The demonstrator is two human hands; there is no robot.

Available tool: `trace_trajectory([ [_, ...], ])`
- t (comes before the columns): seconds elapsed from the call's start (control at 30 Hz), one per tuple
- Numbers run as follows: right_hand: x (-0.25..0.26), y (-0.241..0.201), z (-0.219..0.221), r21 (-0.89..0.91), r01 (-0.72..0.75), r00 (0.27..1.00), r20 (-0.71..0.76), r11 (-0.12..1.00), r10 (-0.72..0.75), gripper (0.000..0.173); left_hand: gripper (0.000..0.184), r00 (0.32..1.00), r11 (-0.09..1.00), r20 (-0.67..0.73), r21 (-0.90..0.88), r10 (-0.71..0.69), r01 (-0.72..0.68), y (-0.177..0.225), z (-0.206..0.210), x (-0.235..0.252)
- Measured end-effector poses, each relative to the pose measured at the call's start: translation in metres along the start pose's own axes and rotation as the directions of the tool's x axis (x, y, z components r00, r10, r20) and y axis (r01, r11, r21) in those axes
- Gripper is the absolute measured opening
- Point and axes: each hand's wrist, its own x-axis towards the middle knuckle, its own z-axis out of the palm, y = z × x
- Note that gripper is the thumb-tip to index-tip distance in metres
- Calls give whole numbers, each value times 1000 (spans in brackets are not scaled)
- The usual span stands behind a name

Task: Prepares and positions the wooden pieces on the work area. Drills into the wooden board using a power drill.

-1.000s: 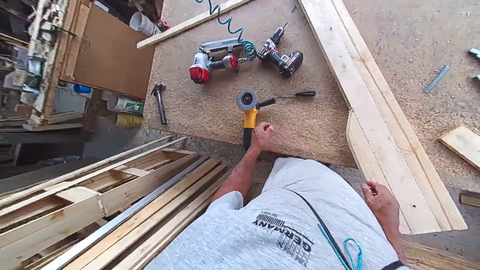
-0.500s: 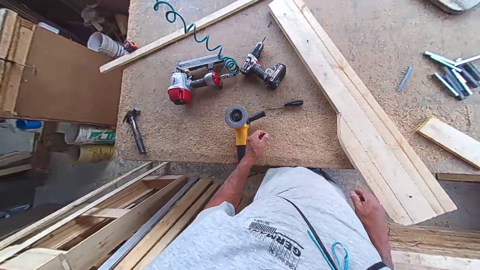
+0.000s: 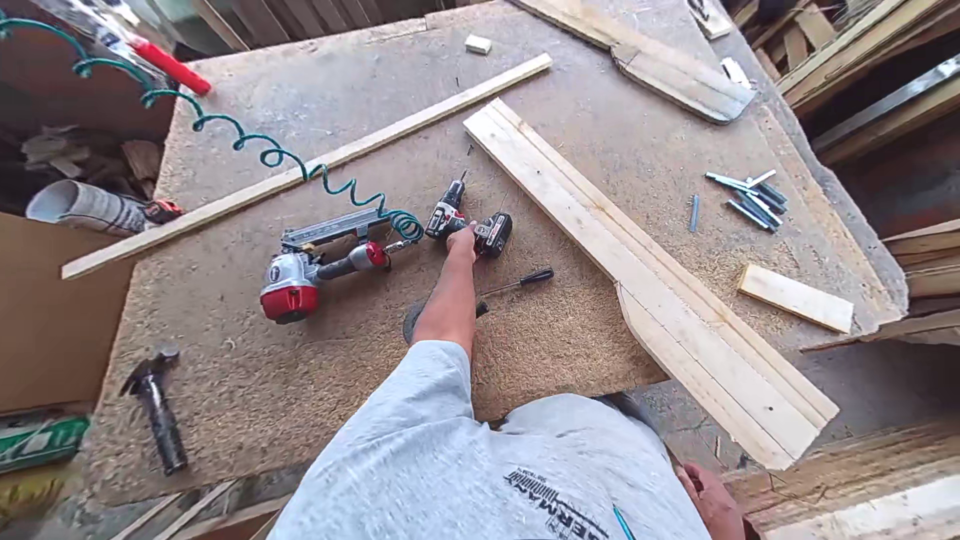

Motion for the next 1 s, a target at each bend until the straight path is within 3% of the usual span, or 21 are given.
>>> trace_trajectory([
  [0.1,-5,2,3,11,-47,999,27,999,47,37,58,997,997,-55,67,46,-43,7,5,3],
  [0.2,5,-13,-8,85,-7,1000,-6,996,8,33,56,992,991,-67,-78,105,-110,4,1,-6],
  [0.3,22,-48,-36,249,91,992,-103,964,-67,37,39,955,952,170,-232,241,-199,-12,-11,-56],
  [0.37,36,-86,-58,339,211,973,-164,917,-164,36,34,870,932,353,-240,345,-272,-32,-21,-114],
  [0.47,59,-152,-74,440,453,892,-227,775,-392,41,55,673,876,561,-268,481,-402,-64,-24,-214],
  [0.53,64,-197,-84,539,483,860,-145,690,-489,64,68,550,839,646,-304,529,-451,-84,-9,-276],
  [0.6,60,-227,-90,651,415,872,-84,636,-483,92,67,426,786,702,-316,571,-532,-100,12,-332],
  [0.67,57,-236,-99,730,384,913,-210,566,-349,103,61,156,633,774,-363,613,-684,-113,31,-372],
  [0.77,58,-190,-120,763,427,891,-446,486,-84,77,61,-218,411,891,-386,398,-826,-116,50,-405],
  [0.83,60,-133,-137,823,425,888,-460,378,4,42,50,-444,387,877,-481,186,-787,-113,65,-421],
  [0.87,58,-104,-143,854,413,896,-444,316,28,29,38,-517,411,850,-510,103,-756,-115,73,-428],
  [0.93,46,-47,-144,854,406,891,-449,326,68,25,31,-584,442,812,-522,-4,-729,-119,89,-438],
  [1.0,21,4,-138,799,401,863,-494,449,109,36,31,-554,450,833,-497,6,-742,-124,104,-440],
])
